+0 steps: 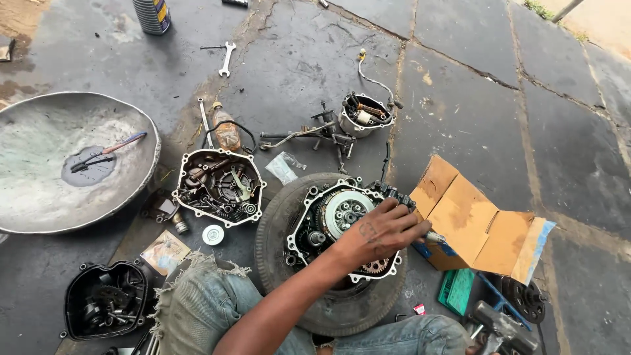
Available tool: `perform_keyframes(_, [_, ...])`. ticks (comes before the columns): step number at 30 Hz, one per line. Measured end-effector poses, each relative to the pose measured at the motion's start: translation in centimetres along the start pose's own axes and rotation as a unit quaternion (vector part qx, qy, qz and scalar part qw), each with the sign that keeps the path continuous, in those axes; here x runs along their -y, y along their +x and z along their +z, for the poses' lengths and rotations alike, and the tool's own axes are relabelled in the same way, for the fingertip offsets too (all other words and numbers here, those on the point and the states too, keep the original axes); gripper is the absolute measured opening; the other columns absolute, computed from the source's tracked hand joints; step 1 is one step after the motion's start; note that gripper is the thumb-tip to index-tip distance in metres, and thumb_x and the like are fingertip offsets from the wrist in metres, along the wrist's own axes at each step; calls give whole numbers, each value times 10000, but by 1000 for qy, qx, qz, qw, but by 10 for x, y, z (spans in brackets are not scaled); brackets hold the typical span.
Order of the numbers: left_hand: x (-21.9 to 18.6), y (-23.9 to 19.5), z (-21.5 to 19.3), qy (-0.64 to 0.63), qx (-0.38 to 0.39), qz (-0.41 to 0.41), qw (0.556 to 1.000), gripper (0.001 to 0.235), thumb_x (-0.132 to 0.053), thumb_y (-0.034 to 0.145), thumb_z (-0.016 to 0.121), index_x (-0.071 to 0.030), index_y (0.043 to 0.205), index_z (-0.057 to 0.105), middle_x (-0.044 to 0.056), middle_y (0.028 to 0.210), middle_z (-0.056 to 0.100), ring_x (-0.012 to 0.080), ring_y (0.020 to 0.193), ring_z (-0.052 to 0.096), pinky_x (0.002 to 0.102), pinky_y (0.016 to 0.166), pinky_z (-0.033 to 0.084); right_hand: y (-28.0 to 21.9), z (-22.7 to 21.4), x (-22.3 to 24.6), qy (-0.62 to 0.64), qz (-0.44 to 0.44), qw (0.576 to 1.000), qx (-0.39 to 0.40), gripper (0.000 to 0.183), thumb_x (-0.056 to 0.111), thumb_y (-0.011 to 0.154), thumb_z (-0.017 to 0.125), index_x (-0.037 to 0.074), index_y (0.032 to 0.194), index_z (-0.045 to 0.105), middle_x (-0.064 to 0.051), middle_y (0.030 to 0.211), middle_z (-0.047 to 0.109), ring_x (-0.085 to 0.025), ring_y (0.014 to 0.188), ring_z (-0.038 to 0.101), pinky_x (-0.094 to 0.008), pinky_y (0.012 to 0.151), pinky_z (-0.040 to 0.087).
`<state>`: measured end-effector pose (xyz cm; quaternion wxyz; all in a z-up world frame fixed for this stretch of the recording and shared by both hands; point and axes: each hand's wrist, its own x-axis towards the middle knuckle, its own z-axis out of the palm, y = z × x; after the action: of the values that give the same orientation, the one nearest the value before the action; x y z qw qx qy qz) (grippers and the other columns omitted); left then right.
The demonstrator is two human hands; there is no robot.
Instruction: The person sits on the ground repairing a motorcycle engine crankcase set on a tire. They drive a pin with a hammer and punch, thread a chain around the sprocket, and work on the gears and clutch assembly with a screwdriver-like tool.
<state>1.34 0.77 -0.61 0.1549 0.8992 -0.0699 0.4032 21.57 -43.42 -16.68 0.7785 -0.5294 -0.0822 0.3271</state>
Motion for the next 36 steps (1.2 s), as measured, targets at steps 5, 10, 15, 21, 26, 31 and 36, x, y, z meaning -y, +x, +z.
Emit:
perform_keyframes(5, [3, 1, -8, -32, -27, -50, 998, 303, -252, 1024, 590, -80, 1273, 608, 34, 942, 611, 210, 952, 589, 380, 931, 435, 12, 11, -16, -25, 42, 999, -9, 619, 672, 1033, 376, 93, 1188, 532, -102, 548, 429, -185, 366, 428, -359, 311, 394])
perform_keyframes(10, [7, 0, -2, -56, -27, -89, 994, 236, -284, 1052, 570, -87, 1166, 634, 45, 902, 619, 225, 930, 593, 387, 907, 427, 0, 70, -6, -45, 64, 997, -22, 600, 650, 1036, 357, 90, 1181, 520, -97, 557, 418, -176, 349, 400, -350, 296, 370])
perform_keyframes(15, [4, 3, -4, -62, -35, -93, 993, 255, -317, 1072, 542, -89, 1096, 654, 49, 855, 614, 235, 910, 594, 404, 892, 419, -15, 274, 71, -120, 46, 986, -103, 576, 623, 1052, 324, 73, 1143, 471, -54, 590, 362, -138, 339, 336, -332, 279, 321])
perform_keyframes(21, [3, 2, 0, -21, -7, -106, 994, 282, -323, 1058, 557, -76, 1151, 656, 46, 804, 612, 221, 852, 593, 410, 839, 426, -5, 304, 88, -221, 88, 966, -98, 575, 563, 1004, 368, 14, 1140, 478, -93, 586, 374, -162, 335, 342, -343, 289, 301])
perform_keyframes(26, [5, -2, 3, -8, -13, -62, 998, 226, -181, 1045, 547, -75, 1236, 607, 43, 935, 652, 205, 920, 623, 371, 814, 456, 10, 244, 73, -160, 93, 976, -117, 565, 608, 1016, 359, 70, 1149, 469, -84, 555, 354, -155, 314, 342, -342, 294, 268])
perform_keyframes(31, [4, 6, 0, -23, 14, -106, 994, 207, -238, 1077, 555, -64, 1176, 605, 59, 854, 640, 220, 868, 622, 383, 790, 453, 14, 232, 71, -156, 110, 974, -119, 568, 613, 993, 374, 74, 1149, 466, -94, 550, 360, -168, 309, 344, -347, 293, 259])
perform_keyframes(36, [3, 7, -1, -37, -12, -121, 992, 203, -229, 1069, 557, -72, 1185, 615, 64, 848, 639, 223, 847, 613, 393, 773, 444, 7, 278, 86, -151, 74, 982, -84, 610, 615, 1004, 368, 31, 1141, 477, -68, 573, 379, -139, 321, 355, -345, 265, 319])
